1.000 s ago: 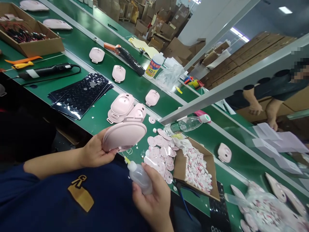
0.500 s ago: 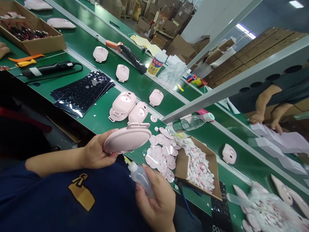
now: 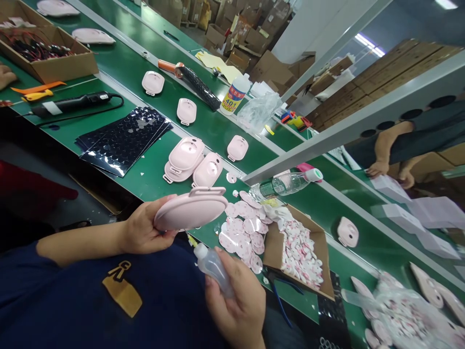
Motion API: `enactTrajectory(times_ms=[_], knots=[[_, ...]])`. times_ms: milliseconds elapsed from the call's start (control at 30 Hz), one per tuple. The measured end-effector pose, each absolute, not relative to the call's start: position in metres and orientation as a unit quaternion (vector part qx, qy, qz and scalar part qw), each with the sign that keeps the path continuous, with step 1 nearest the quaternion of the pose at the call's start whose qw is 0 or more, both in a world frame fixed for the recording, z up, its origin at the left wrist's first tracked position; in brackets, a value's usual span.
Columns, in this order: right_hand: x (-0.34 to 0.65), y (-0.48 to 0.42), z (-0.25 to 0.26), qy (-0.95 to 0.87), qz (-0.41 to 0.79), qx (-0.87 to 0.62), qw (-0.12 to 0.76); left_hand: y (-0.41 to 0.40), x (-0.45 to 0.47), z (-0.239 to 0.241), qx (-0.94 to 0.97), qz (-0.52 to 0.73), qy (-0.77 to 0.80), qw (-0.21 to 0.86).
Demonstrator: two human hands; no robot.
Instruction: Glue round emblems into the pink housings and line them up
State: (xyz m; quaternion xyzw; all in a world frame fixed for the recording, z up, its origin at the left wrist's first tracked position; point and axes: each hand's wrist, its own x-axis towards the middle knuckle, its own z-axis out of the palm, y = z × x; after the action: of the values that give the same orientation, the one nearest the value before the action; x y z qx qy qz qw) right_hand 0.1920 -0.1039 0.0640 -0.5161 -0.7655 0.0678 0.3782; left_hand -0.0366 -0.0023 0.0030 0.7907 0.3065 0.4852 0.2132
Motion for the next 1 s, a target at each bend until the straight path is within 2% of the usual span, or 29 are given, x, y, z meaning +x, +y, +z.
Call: enactTrajectory(times_ms=[233, 667, 833, 900, 1000], knots=[[0.194, -0.105, 0.063, -0.763, 0.080, -0.514, 0.383, -0.002, -0.040, -0.006, 0.763, 0.460, 0.331, 0.312], [0.196, -0.105, 0.063, -0.762, 0.081, -0.522, 0.375, 0.000, -0.040, 0.000, 0.819, 0.434, 0.310, 0.212], [0.195, -0.105, 0.063, -0.762, 0.082, -0.518, 0.380, 0.002, -0.035, 0.004, 0.798, 0.486, 0.289, 0.209], [0.195, -0.105, 0.063, -0.762, 0.090, -0.518, 0.378, 0.000, -0.033, 0.005, 0.779, 0.508, 0.283, 0.233], [0.195, -0.106, 0.062, -0.761, 0.096, -0.518, 0.378, -0.001, -0.030, 0.008, 0.741, 0.518, 0.280, 0.323]])
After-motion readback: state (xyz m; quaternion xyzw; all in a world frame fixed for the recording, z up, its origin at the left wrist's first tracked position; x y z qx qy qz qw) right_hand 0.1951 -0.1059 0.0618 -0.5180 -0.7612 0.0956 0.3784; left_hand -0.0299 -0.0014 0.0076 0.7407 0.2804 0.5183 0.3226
